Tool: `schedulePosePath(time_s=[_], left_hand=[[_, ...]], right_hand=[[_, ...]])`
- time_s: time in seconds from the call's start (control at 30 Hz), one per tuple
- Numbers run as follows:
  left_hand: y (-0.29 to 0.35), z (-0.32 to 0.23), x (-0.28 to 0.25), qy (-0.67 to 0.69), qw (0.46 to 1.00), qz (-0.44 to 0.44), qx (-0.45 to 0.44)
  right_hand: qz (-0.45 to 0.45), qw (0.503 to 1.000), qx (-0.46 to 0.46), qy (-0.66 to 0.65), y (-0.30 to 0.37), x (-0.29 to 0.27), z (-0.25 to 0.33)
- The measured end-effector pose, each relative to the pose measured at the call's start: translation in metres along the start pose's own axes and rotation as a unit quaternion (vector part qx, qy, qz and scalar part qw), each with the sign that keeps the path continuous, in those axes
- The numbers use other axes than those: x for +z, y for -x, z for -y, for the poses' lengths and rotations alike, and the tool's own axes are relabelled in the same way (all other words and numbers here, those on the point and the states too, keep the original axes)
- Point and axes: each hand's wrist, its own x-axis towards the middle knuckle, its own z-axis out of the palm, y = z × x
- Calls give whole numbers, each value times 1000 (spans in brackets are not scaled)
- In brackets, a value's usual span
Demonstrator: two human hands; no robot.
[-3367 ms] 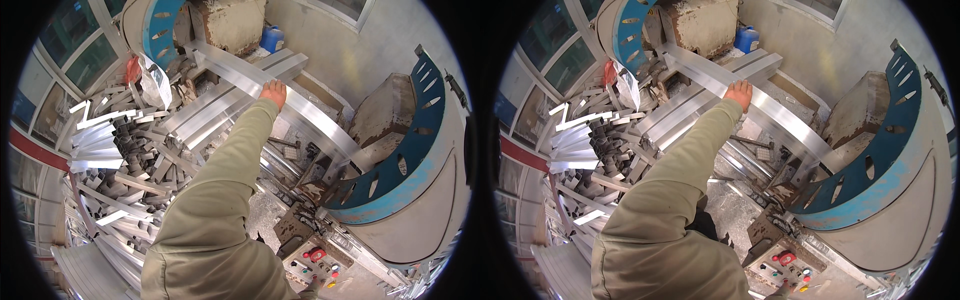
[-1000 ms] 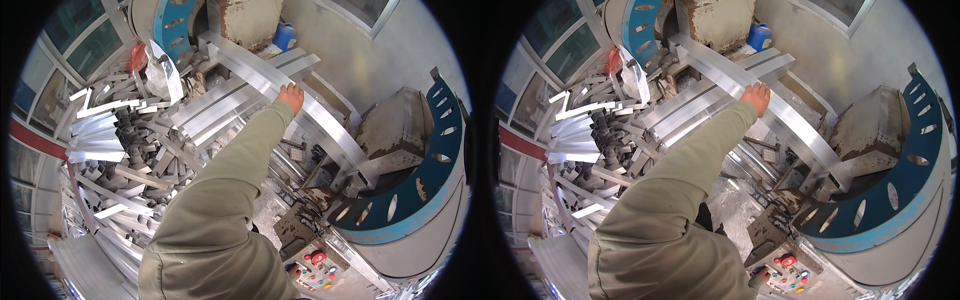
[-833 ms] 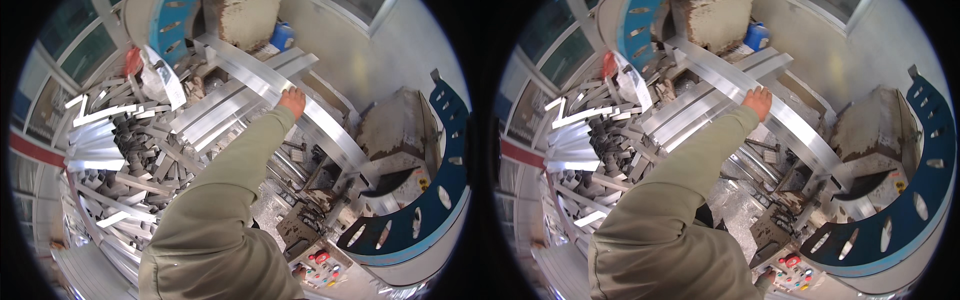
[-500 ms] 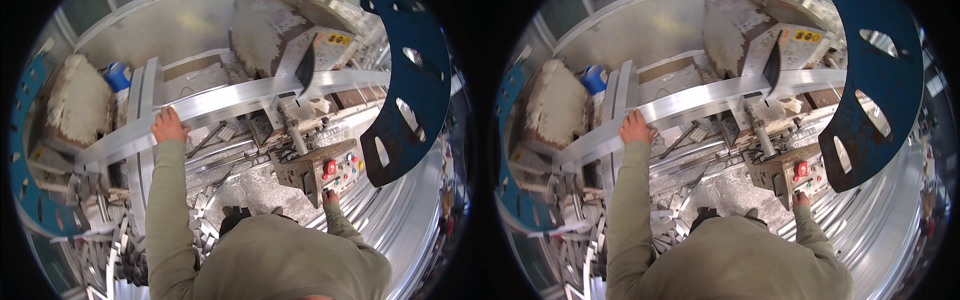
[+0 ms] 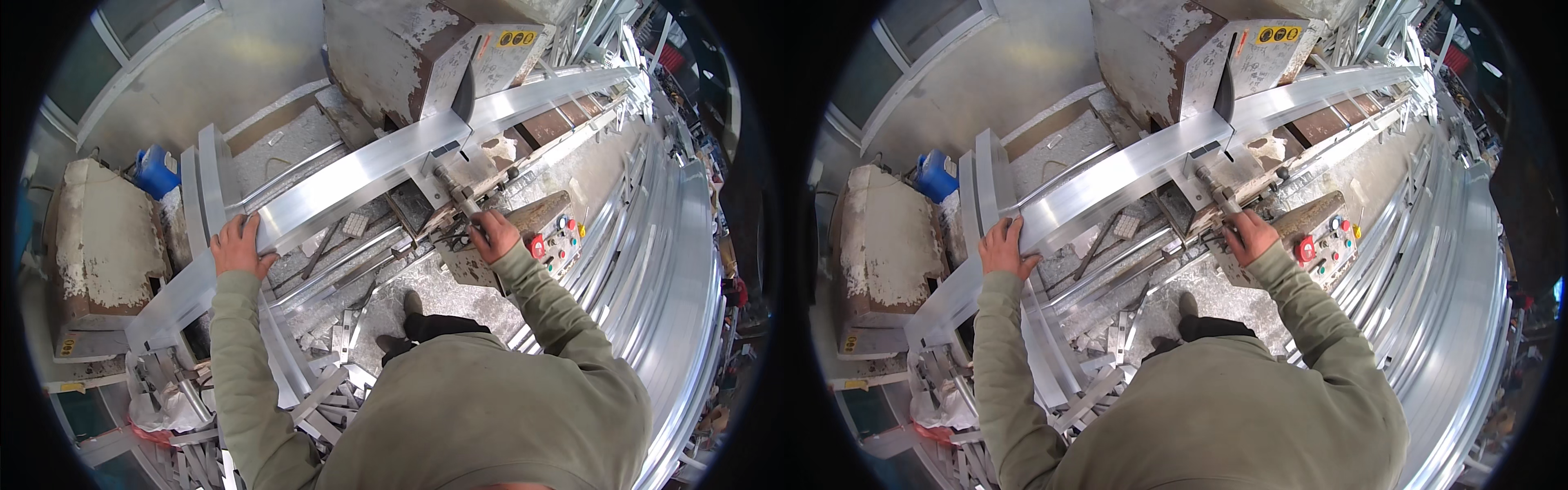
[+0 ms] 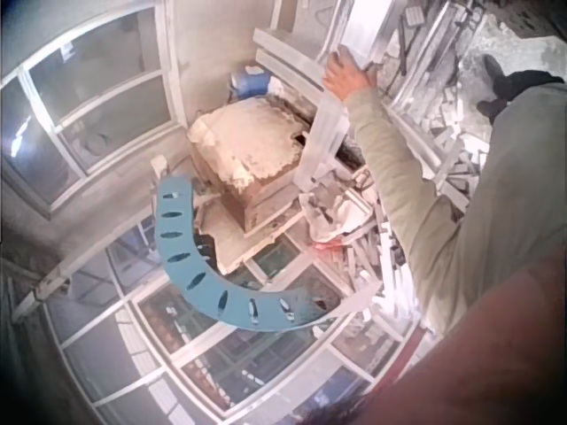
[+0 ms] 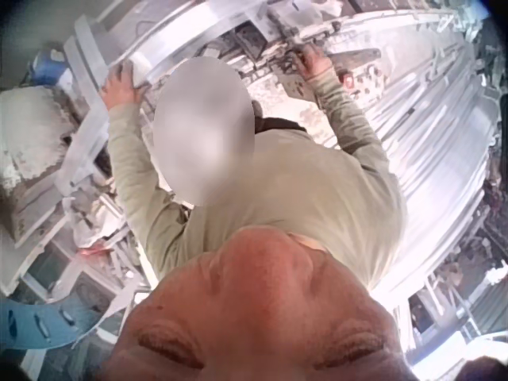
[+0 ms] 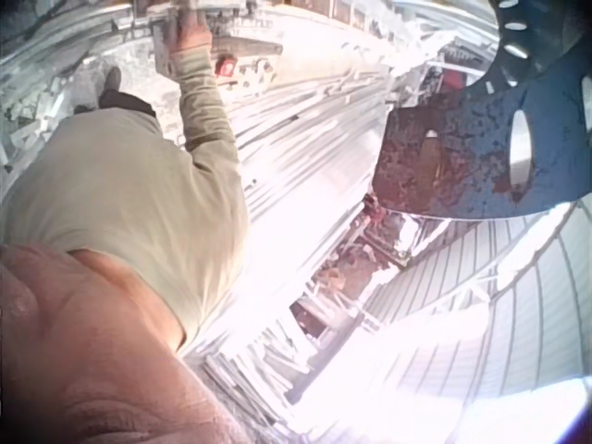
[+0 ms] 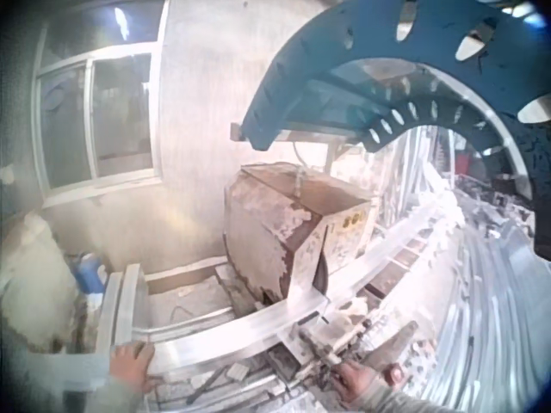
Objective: The person repeatedly places long metal profiles into a cutting machine, measures them with a tape measure, operates the machine to cut the pieces, and stacks the cut sections. The cycle of loading, measuring, cutting, and stacking is performed multiple times.
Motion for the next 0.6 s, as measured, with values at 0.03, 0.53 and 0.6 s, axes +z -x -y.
schedulePosePath(time_s=[0.03, 0.53, 0.6], left_hand=[[-1, 2, -1, 15, 1000, 3, -15], [-16, -1, 4, 26, 1000, -7, -7], [-18, -1, 6, 23, 1000, -10, -4]], right_hand=[[-16, 999, -25, 17, -23, 4, -3], [-25, 996, -46, 75, -149, 55, -72], [-3, 997, -39, 69, -153, 54, -75]])
